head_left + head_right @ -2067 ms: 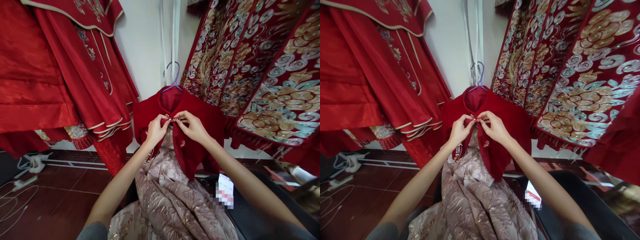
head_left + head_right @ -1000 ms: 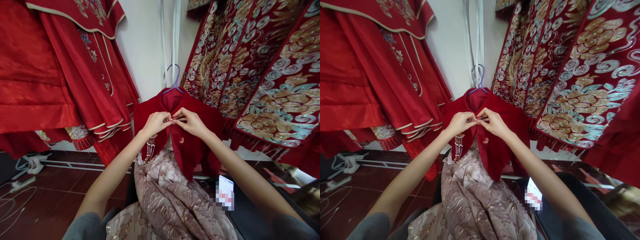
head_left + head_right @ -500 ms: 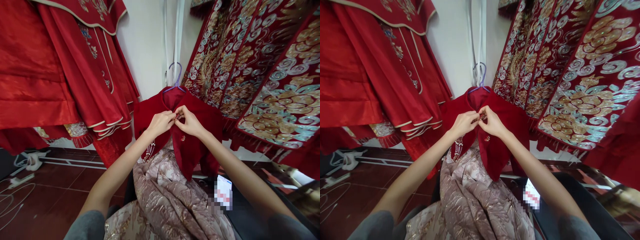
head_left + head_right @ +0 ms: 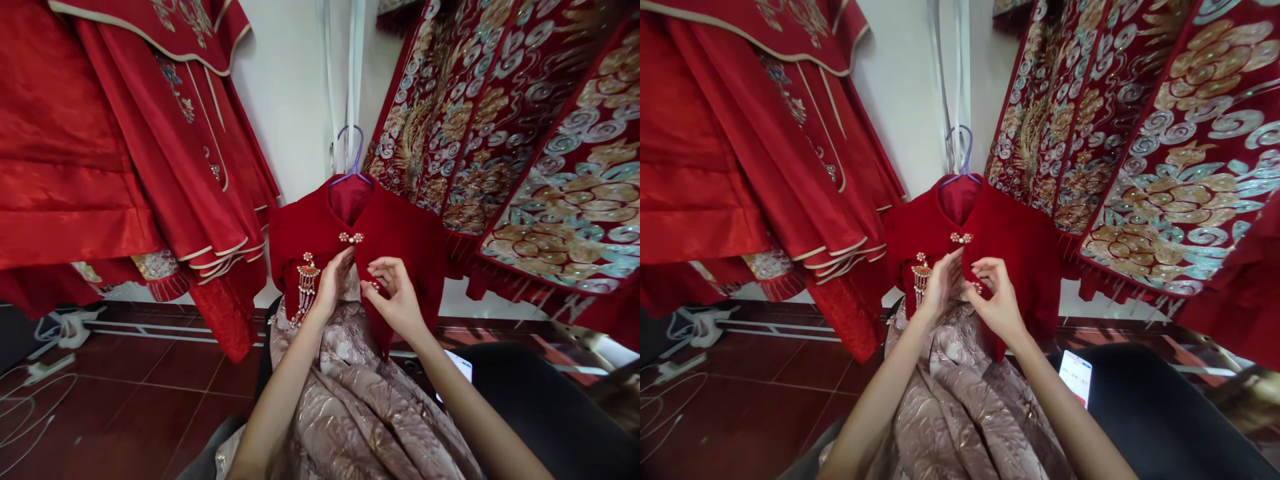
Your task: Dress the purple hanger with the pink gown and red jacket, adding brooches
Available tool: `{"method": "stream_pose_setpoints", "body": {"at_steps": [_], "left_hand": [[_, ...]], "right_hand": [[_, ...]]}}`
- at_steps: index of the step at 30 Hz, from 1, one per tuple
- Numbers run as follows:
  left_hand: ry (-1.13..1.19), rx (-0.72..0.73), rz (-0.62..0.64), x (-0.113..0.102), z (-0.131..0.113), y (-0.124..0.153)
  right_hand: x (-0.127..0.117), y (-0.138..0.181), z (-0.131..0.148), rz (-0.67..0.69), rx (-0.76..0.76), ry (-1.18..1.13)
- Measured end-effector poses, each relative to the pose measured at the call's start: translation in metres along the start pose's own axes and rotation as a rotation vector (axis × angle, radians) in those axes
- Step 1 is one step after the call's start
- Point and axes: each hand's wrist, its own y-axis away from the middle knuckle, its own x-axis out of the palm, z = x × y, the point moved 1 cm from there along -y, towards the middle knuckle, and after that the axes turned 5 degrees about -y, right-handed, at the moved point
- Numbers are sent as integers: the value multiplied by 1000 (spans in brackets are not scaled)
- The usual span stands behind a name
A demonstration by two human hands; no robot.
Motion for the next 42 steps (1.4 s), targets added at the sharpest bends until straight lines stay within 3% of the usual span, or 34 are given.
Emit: {"method": "stream_pose_setpoints", "body": {"at_steps": [4, 7, 9, 11, 18, 23, 26, 31, 35, 42], "left_hand": [[-6, -111, -191, 4, 10, 5], [3, -158, -489, -7, 18, 11], [7, -114, -688, -19, 21, 17], [-14, -39, -780, -29, 20, 23], [-209, 119, -676, -40, 10, 25], [-335, 278, -756, -46, 12, 19], [-318, 334, -722, -49, 12, 17], [-176, 240, -665, -50, 11, 18], [-99, 217, -642, -52, 11, 19], [-227, 270, -619, -56, 8, 18]], "right_hand": [[14, 4, 7, 130, 32, -35], [26, 2, 0, 160, 40, -8], [33, 0, -7, 170, 58, 9], [41, -1, -13, 168, 70, 15], [63, -14, -25, 140, 133, -36], [69, -19, -41, 127, 230, -127], [71, -19, -50, 83, 222, -153], [72, -27, -56, 25, 249, -129], [71, -34, -52, 8, 167, -11], [75, -35, -51, -30, 82, 47]]}}
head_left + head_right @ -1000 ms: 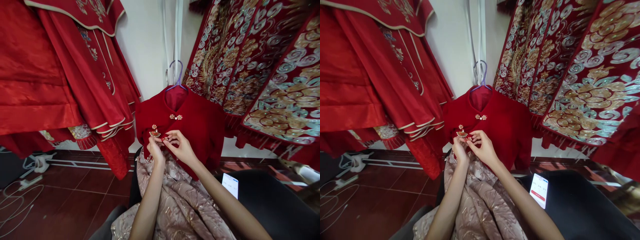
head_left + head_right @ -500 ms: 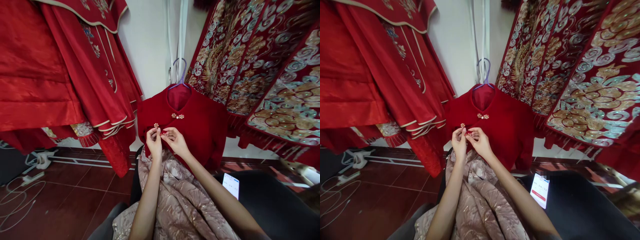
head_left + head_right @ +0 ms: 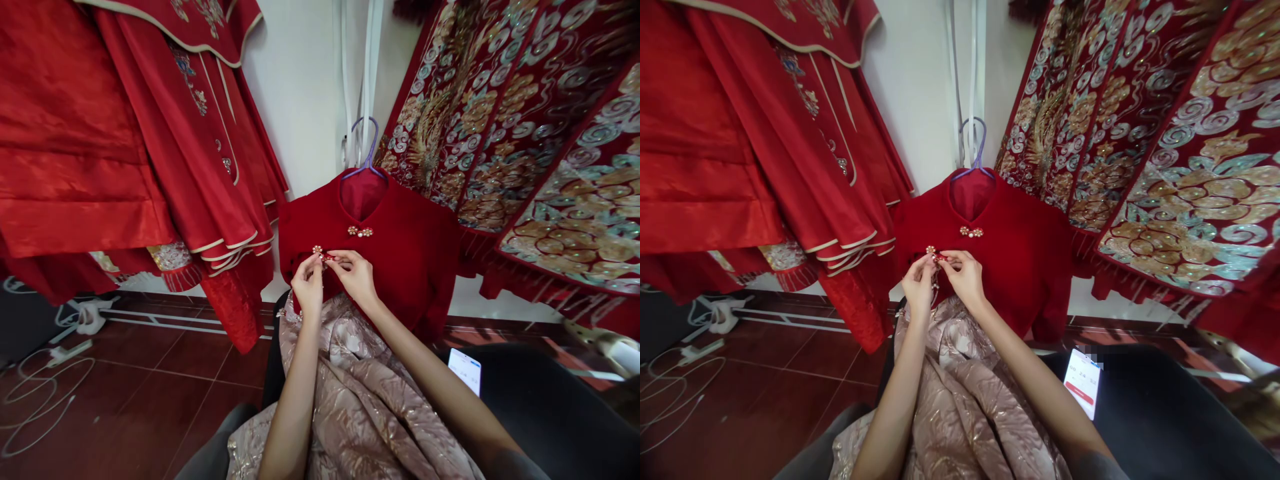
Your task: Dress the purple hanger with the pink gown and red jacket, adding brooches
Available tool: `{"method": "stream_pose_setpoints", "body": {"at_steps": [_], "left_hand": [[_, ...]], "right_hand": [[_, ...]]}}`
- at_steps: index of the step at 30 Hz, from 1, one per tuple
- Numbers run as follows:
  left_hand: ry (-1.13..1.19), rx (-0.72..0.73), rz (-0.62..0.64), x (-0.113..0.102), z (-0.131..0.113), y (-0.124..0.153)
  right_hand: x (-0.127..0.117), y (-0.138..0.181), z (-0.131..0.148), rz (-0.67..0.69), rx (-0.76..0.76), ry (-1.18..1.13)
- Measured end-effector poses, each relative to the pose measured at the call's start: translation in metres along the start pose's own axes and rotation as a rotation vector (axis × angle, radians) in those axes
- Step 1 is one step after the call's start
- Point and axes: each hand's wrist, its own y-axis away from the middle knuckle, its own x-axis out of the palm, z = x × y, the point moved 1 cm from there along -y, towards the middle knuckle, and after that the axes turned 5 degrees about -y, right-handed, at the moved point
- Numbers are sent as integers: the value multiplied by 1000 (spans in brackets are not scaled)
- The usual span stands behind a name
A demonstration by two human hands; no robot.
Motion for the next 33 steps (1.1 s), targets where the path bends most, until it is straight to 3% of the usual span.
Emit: {"method": "stream_pose_setpoints", "body": {"at_steps": [13, 22, 28, 33], "left_hand": [[-369, 237, 140, -9, -6, -11], [-422, 171, 274, -14, -8, -28], [-354, 131, 200, -21, 9, 7], [-541, 99, 242, -25, 28, 51]], "right_hand": [[-2, -4, 6, -11, -77, 65], [-1, -9, -1, 2, -111, 77], [-22, 11, -2, 149, -21, 121], [-47, 49, -23, 254, 153, 237]]}}
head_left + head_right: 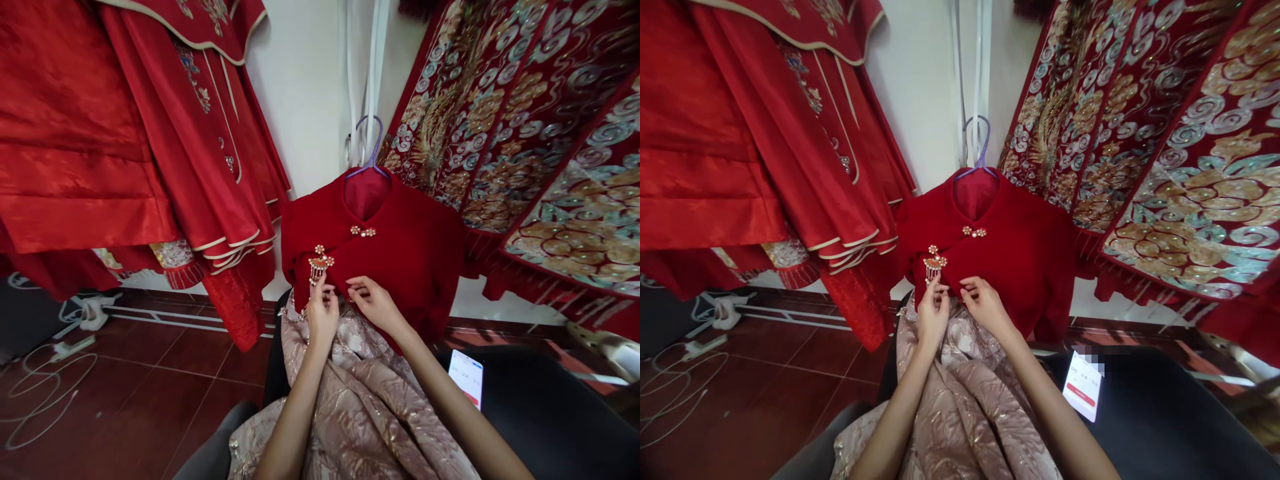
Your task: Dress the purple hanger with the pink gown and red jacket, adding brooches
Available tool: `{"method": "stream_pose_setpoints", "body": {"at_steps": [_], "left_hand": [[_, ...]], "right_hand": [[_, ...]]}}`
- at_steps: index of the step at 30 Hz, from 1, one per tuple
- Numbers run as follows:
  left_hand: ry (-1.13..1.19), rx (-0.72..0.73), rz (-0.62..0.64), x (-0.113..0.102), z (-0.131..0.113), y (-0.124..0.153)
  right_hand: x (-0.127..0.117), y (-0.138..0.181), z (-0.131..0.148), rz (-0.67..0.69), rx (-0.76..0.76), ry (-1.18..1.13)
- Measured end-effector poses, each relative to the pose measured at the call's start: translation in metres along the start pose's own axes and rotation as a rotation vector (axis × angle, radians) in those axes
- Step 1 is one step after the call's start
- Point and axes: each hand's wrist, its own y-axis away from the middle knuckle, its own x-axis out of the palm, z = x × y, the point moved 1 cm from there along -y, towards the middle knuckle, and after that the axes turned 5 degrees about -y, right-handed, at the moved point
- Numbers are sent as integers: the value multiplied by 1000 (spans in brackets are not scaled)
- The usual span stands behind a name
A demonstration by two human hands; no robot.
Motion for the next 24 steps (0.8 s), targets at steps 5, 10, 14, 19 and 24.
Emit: {"method": "stream_pose_setpoints", "body": {"at_steps": [5, 10, 14, 19, 24], "left_hand": [[-105, -91, -83, -6, 18, 1], [24, -132, -193, -19, 34, -12], [268, -170, -91, -12, 35, -9], [392, -184, -127, -6, 33, -4], [363, -163, -104, -7, 31, -5]], "right_hand": [[6, 18, -18, 18, 41, -57], [10, 17, -13, -29, 93, -156], [13, 20, -8, -3, 97, -183], [20, 22, -3, -5, 27, -184], [33, 8, 0, -66, -28, -189]]}}
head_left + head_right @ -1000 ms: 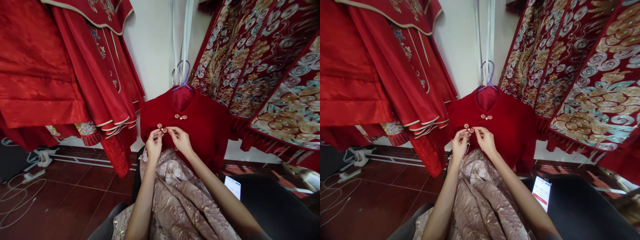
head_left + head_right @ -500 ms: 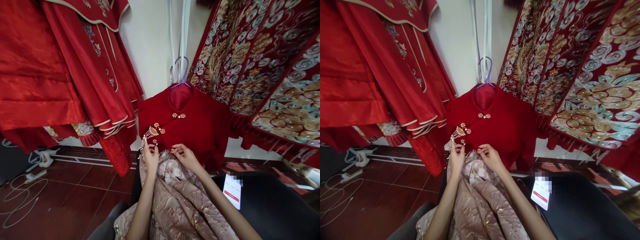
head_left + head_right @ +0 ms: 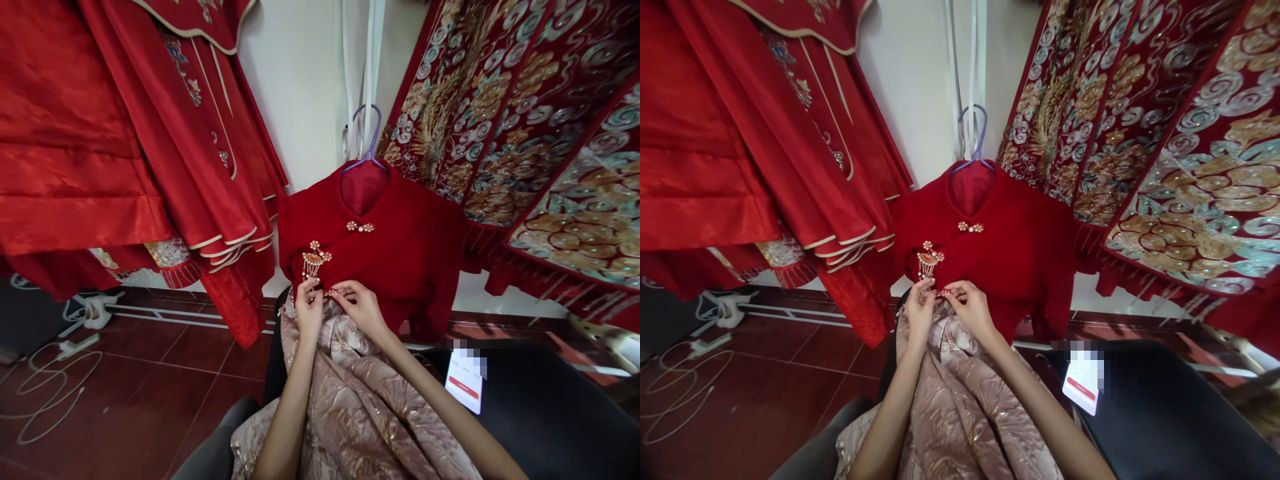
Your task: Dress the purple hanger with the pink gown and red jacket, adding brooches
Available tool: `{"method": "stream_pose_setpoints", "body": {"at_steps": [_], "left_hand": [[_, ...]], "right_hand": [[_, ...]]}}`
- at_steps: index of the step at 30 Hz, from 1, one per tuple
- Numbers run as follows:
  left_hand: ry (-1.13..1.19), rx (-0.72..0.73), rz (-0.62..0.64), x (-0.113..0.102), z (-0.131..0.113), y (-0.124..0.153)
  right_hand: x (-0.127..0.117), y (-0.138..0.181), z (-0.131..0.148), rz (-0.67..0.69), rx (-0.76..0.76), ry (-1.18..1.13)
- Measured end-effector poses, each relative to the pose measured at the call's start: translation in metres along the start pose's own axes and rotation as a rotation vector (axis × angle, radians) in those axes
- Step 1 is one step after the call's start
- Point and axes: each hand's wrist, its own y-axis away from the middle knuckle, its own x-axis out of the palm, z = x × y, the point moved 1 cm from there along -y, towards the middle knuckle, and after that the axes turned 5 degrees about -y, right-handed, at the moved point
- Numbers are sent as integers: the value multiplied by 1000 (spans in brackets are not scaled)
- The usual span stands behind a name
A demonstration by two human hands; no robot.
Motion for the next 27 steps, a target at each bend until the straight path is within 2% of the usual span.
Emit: {"method": "stream_pose_setpoints", "body": {"at_steps": [8, 18, 27], "left_hand": [[-134, 11, 9, 1, 2, -7], [-150, 42, -32, 1, -9, -12], [-180, 29, -2, -4, -18, -13]], "right_hand": [[20, -26, -7, -132, -43, 92], [29, -24, -9, -152, -82, 175], [26, -22, -4, -125, -68, 126]]}}
